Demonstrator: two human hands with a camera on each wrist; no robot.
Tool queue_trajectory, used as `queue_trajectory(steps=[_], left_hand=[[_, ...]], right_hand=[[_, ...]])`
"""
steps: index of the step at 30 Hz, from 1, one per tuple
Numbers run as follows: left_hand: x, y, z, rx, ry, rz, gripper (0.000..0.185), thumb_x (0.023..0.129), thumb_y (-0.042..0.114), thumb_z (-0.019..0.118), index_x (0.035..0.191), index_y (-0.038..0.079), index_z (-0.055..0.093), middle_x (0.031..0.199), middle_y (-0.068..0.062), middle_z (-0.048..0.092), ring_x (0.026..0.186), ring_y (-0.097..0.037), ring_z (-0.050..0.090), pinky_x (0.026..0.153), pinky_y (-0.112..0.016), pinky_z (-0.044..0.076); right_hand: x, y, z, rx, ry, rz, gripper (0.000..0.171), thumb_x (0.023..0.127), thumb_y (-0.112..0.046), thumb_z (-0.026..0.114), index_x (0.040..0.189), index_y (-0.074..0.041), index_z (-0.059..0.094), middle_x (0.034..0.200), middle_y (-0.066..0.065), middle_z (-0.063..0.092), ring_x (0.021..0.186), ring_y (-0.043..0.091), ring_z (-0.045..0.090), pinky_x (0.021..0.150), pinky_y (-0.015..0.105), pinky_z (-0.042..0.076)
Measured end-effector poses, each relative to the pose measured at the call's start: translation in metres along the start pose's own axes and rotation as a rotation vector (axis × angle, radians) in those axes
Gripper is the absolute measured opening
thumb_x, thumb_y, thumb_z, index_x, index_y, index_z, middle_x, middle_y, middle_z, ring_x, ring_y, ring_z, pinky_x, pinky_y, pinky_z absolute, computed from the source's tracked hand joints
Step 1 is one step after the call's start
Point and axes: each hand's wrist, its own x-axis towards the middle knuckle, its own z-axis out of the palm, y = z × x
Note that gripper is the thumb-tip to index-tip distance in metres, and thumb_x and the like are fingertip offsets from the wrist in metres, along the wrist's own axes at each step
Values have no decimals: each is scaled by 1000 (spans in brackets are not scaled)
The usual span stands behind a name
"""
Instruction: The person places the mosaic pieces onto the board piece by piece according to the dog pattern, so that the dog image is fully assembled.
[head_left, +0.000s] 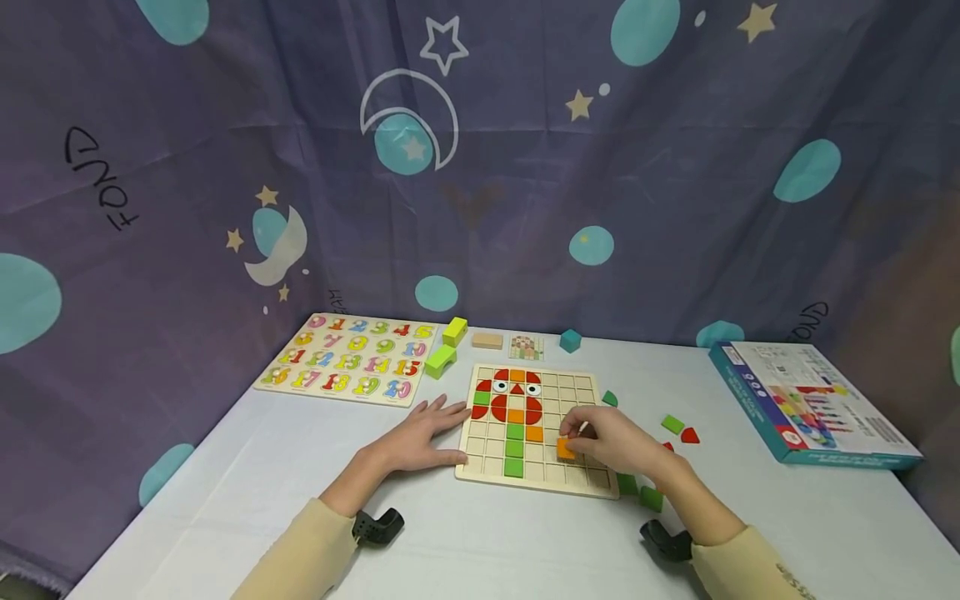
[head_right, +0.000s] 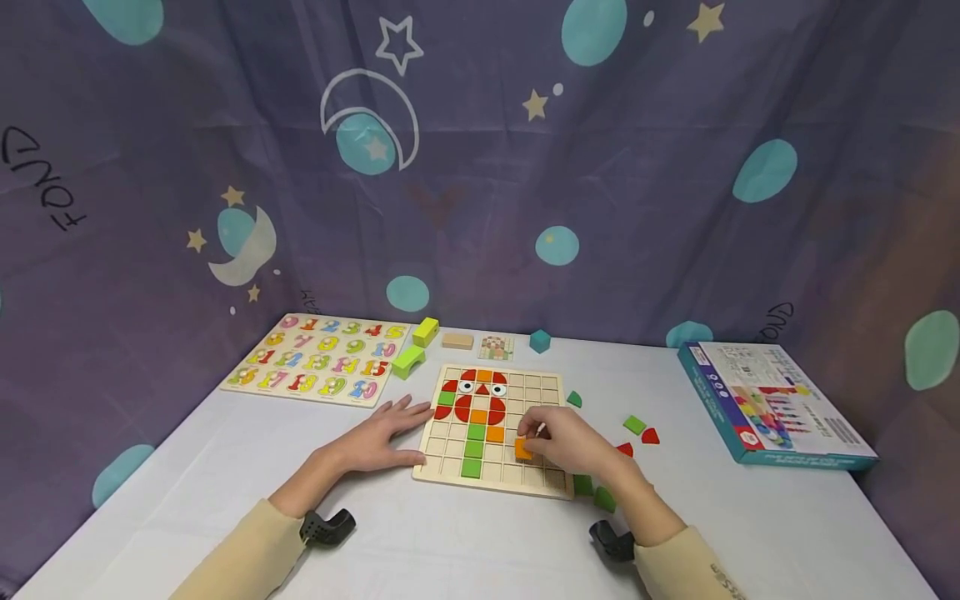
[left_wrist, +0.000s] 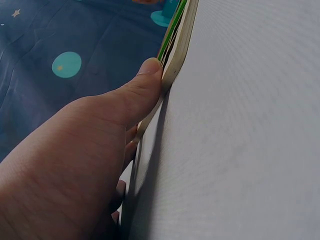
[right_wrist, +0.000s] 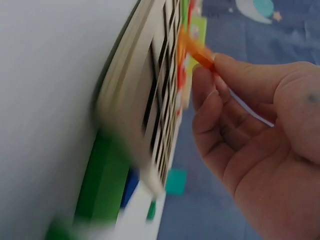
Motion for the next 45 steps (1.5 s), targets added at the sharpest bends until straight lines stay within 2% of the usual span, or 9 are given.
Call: queue_trajectory(steps=[7, 14, 31, 39, 45], left_hand=[[2, 2, 3, 6, -9, -11, 80, 92, 56, 67, 155, 15, 43, 161, -4, 34, 152, -34, 13, 120, -57, 8], [2, 2, 1, 21, -16, -26, 79, 92, 57, 67, 155, 17, 43, 161, -2, 34, 152, -33, 13, 121, -55, 7], [0, 1, 0, 11, -5, -11, 78, 92, 56, 67, 155, 16, 43, 161, -3, 35, 152, -36, 14, 120, -57, 8], [1, 1, 0, 11, -9, -19, 78, 92, 55, 68, 155, 17, 43, 161, -3, 35, 152, -35, 14, 120, -57, 8], [0, 0, 0, 4, -9, -24, 78, 92, 55, 68, 155, 16, 43, 161, -2, 35, 152, -35, 13, 120, -56, 8]], right_hand=[[16, -11, 13, -36, -13, -16, 11, 93, 1, 69, 95, -10, 68, 87, -7, 61, 79, 15, 56, 69, 27, 52], [14, -9, 9, -52, -35, -22, 14, 92, 2, 69, 98, -10, 70, 89, -5, 63, 80, 14, 56, 72, 28, 53], [8, -5, 6, -53, -86, 20, 21, 89, 1, 73, 107, -9, 75, 97, -4, 64, 82, 15, 57, 75, 29, 53], [11, -6, 7, -36, -91, -16, 23, 90, 3, 68, 110, -8, 74, 99, -4, 64, 83, 17, 55, 74, 29, 51], [21, -10, 12, -27, -62, -52, 19, 92, 0, 69, 108, -9, 73, 97, -6, 65, 84, 16, 57, 75, 29, 52]])
